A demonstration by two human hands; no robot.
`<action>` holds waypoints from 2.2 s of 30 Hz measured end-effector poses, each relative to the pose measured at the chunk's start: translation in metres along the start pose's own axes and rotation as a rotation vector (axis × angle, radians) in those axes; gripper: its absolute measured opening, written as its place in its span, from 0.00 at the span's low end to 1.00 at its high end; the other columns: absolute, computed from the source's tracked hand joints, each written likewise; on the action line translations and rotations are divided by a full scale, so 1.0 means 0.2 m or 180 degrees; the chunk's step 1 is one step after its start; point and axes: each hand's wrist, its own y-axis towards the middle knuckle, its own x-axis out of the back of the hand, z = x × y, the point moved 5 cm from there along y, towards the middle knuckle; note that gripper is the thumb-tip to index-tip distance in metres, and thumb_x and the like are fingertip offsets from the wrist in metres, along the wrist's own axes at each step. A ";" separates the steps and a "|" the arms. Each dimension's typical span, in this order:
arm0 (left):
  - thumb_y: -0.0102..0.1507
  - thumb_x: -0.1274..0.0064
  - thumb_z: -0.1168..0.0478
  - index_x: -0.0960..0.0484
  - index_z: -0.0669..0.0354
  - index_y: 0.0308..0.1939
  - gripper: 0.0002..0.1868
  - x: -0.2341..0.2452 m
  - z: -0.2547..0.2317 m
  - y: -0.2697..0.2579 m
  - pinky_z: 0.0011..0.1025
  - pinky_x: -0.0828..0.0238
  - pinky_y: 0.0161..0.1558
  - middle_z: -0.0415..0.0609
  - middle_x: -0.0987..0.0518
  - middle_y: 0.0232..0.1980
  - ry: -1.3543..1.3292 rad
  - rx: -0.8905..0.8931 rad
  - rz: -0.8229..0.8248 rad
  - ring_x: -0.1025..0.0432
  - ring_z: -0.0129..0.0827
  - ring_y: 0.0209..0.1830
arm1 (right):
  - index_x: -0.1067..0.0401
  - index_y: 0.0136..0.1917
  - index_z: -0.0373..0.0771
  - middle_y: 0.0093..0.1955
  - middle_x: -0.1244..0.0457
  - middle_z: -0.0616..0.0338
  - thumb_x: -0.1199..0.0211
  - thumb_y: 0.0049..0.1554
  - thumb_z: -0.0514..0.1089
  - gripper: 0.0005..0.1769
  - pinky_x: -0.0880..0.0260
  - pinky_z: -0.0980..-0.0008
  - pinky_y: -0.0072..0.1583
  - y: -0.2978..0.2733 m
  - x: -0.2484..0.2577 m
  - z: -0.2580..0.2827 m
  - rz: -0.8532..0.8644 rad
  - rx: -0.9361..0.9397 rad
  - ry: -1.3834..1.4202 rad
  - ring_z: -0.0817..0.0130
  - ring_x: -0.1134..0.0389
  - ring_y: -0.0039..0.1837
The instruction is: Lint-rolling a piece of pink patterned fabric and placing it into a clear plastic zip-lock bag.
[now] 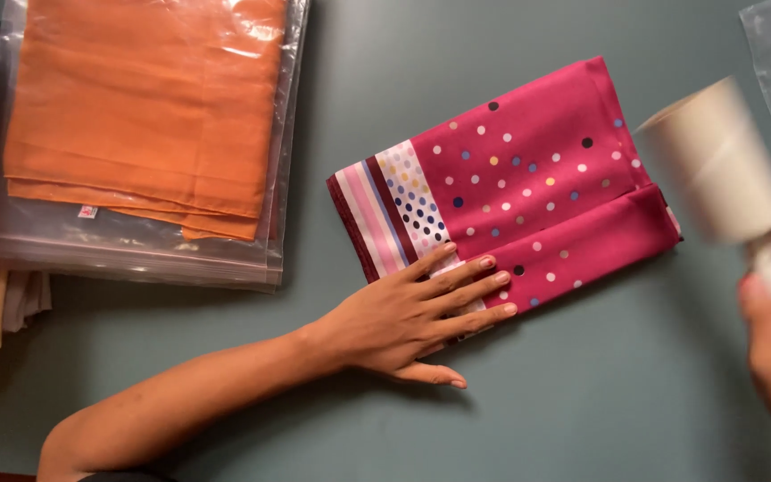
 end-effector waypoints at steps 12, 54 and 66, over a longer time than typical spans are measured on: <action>0.69 0.75 0.28 0.49 0.51 0.82 0.45 0.01 0.00 0.00 0.53 0.66 0.83 0.54 0.48 0.85 -0.0338 -0.0011 -0.0089 0.55 0.46 0.87 | 0.26 0.74 0.15 0.57 0.36 0.35 0.39 0.75 0.25 0.16 0.39 0.56 0.65 -0.23 0.00 -0.05 -0.0207 -0.0190 -0.0071 0.47 0.37 0.58; 0.69 0.79 0.18 0.47 0.60 0.83 0.56 0.16 0.25 -0.20 0.64 0.43 0.91 0.49 0.45 0.86 -0.2888 0.0756 -0.3346 0.42 0.58 0.88 | 0.25 0.67 0.49 0.46 0.35 0.69 0.38 0.59 0.32 0.24 0.47 0.74 0.32 -0.55 -0.37 0.81 -0.0249 0.0535 -0.0640 0.72 0.53 0.31; 0.67 0.80 0.19 0.34 0.70 0.60 0.53 0.17 0.23 -0.20 0.47 0.32 0.64 0.59 0.29 0.60 -0.2448 0.0660 -0.3378 0.32 0.49 0.60 | 0.25 0.65 0.50 0.46 0.35 0.68 0.39 0.58 0.33 0.23 0.40 0.76 0.35 -0.55 -0.38 0.92 -0.0129 0.0742 -0.0335 0.73 0.50 0.31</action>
